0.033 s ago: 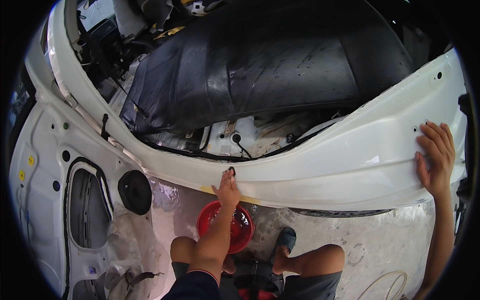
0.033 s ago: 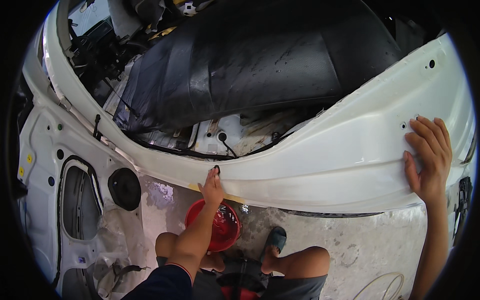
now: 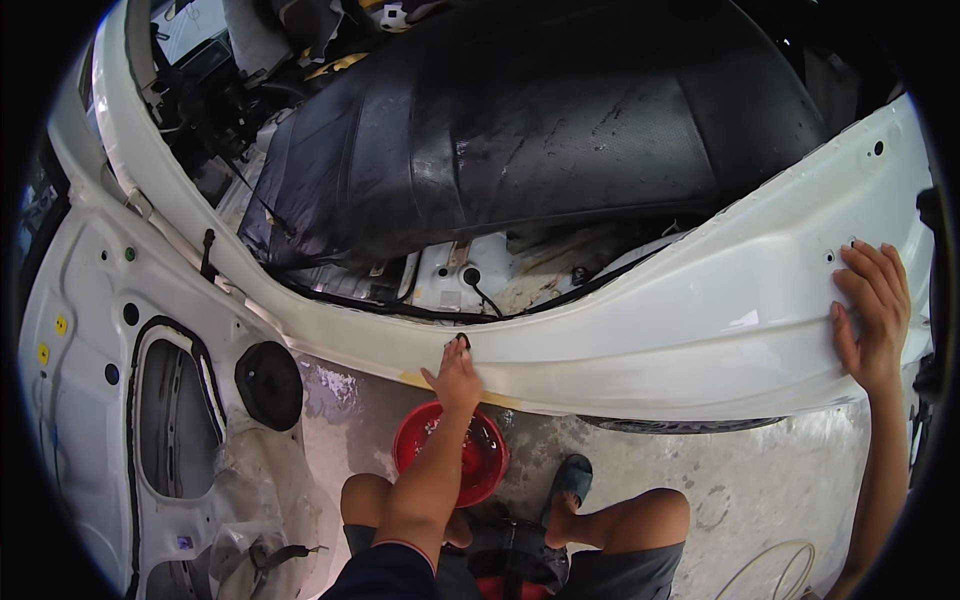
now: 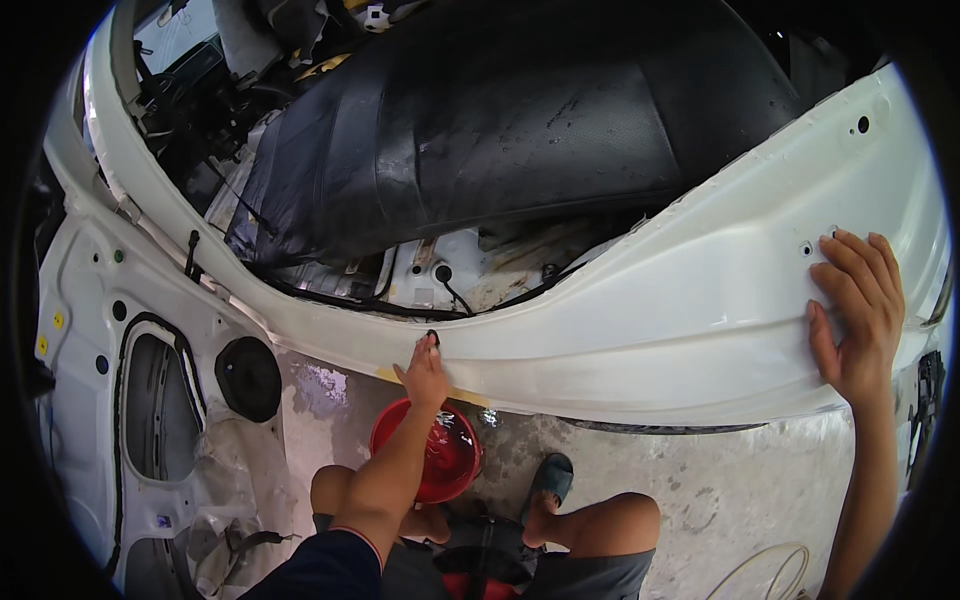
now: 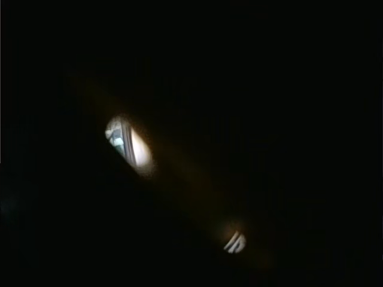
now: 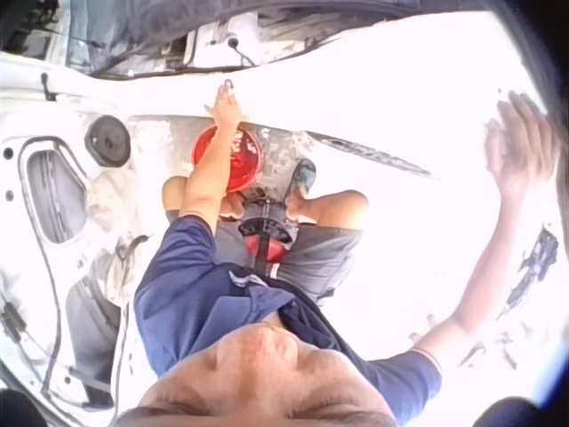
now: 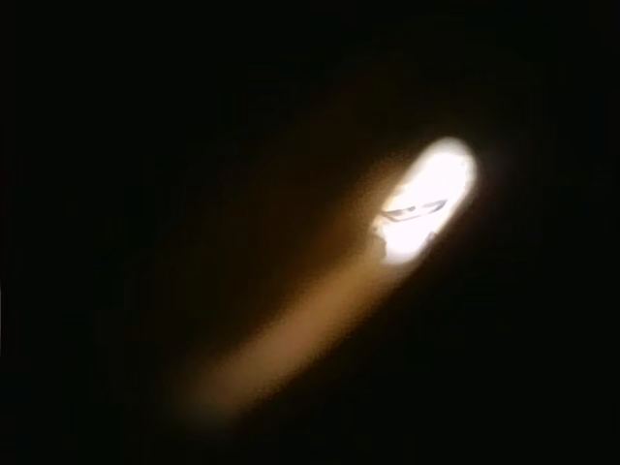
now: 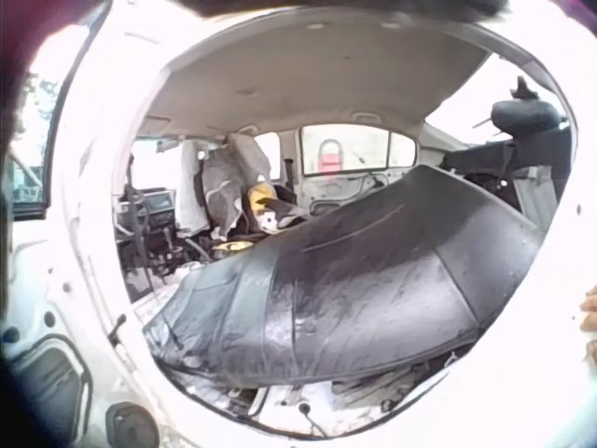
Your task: The person sands the lower edge of a white car door panel using a sanding block and water from a red bucket. They repeatedly dip the block into the water and wipe the sanded area with a red cloth.
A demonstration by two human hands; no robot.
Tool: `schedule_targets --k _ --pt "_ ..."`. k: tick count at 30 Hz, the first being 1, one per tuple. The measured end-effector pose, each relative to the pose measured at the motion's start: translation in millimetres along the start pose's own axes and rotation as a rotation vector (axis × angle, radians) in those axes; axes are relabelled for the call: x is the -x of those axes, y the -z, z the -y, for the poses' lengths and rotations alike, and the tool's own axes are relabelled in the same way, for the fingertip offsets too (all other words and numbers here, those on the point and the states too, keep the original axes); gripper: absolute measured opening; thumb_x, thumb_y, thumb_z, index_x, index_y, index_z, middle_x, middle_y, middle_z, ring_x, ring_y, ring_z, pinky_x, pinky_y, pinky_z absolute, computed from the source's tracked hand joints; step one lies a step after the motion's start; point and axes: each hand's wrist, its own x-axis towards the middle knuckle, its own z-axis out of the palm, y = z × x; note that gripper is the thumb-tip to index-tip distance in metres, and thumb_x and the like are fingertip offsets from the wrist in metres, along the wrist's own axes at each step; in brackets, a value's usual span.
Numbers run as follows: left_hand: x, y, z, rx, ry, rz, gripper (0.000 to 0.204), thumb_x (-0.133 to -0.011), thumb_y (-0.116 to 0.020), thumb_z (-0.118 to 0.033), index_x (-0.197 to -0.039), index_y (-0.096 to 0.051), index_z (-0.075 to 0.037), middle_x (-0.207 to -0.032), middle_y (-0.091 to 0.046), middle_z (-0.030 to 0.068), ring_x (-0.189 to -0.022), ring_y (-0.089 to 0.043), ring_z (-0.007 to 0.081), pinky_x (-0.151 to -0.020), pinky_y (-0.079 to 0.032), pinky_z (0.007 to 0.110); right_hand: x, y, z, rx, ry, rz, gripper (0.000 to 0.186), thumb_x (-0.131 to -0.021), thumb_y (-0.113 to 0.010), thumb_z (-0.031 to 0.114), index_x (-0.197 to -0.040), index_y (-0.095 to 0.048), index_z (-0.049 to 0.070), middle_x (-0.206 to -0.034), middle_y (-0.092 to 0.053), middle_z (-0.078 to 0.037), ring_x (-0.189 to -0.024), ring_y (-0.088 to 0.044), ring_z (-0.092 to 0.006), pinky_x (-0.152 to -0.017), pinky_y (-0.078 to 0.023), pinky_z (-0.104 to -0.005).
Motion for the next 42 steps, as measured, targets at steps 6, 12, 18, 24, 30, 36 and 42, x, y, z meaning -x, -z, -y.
schedule_targets --k 6,12,18,24,30,36,42 --pt "4.3 -9.2 -29.4 0.064 -0.276 0.054 0.045 -0.104 -0.041 -0.028 -0.144 -0.051 -0.01 -0.151 -0.05 0.0069 -0.141 -0.046 0.0265 -0.118 -0.012 0.064 2.7 -5.1 -7.1 0.096 0.051 0.007 0.025 -0.072 -0.063 0.009 -0.096 -0.068 0.003 -0.12 -0.069 -0.018 -0.124 -0.06 -0.0369 -0.115 -0.036 -0.0547" --pt "-3.1 6.5 13.2 -0.024 0.109 0.012 0.045 -0.103 -0.043 -0.025 -0.145 -0.051 -0.01 -0.15 -0.051 0.0084 -0.141 -0.045 0.026 -0.119 -0.009 0.062 4.4 -5.3 -3.8 0.04 -0.031 0.007 0.025 -0.072 -0.063 0.009 -0.095 -0.068 0.003 -0.119 -0.069 -0.018 -0.123 -0.06 -0.0366 -0.115 -0.036 -0.0548" --pt "25.6 -31.7 18.0 0.104 -0.28 -0.084 0.045 -0.104 -0.042 -0.025 -0.147 -0.05 -0.013 -0.151 -0.05 0.0076 -0.142 -0.044 0.0261 -0.117 -0.007 0.068 3.0 -1.9 -1.3 0.049 -0.051 0.031 0.025 -0.072 -0.064 0.009 -0.096 -0.068 0.002 -0.119 -0.069 -0.018 -0.122 -0.061 -0.0363 -0.114 -0.036 -0.0549" --pt "19.2 -24.0 14.1 0.123 -0.195 -0.04 0.042 -0.104 -0.042 -0.026 -0.142 -0.054 -0.012 -0.149 -0.053 0.0043 -0.14 -0.047 0.0254 -0.115 -0.008 0.07 2.4 -4.1 -4.4 0.063 0.014 -0.004 0.026 -0.073 -0.064 0.009 -0.097 -0.068 0.002 -0.118 -0.069 -0.017 -0.122 -0.061 -0.036 -0.115 -0.036 -0.0547" --pt "26.3 -11.9 4.4 0.131 -0.18 0.076 0.043 -0.106 -0.039 -0.028 -0.144 -0.053 -0.014 -0.151 -0.05 0.0047 -0.142 -0.044 0.0275 -0.114 -0.013 0.071 2.9 -6.8 -5.4 0.078 -0.032 0.004 0.027 -0.073 -0.064 0.01 -0.099 -0.068 0.003 -0.118 -0.07 -0.016 -0.122 -0.061 -0.0352 -0.116 -0.035 -0.0543" --pt "23.4 -2.0 3.9 -0.037 -0.034 -0.015 0.046 -0.107 -0.035 -0.033 -0.147 -0.049 -0.014 -0.153 -0.048 0.0082 -0.143 -0.041 0.0312 -0.115 -0.016 0.066 6.5 -7.6 -7.3 0.09 -0.023 0.022 0.026 -0.075 -0.065 0.01 -0.1 -0.069 0.003 -0.119 -0.07 -0.016 -0.124 -0.061 -0.0346 -0.116 -0.035 -0.0541" --pt "14.3 6.6 81.2 0.07 0.334 -0.08 0.049 -0.106 -0.037 -0.033 -0.142 -0.052 -0.004 -0.147 -0.051 0.0168 -0.14 -0.044 0.0328 -0.117 -0.023 0.057 15.4 -8.4 -13.8 0.118 0.016 0.059 0.025 -0.081 -0.065 0.012 -0.105 -0.07 0.004 -0.121 -0.069 -0.016 -0.127 -0.059 -0.034 -0.118 -0.033 -0.0541"
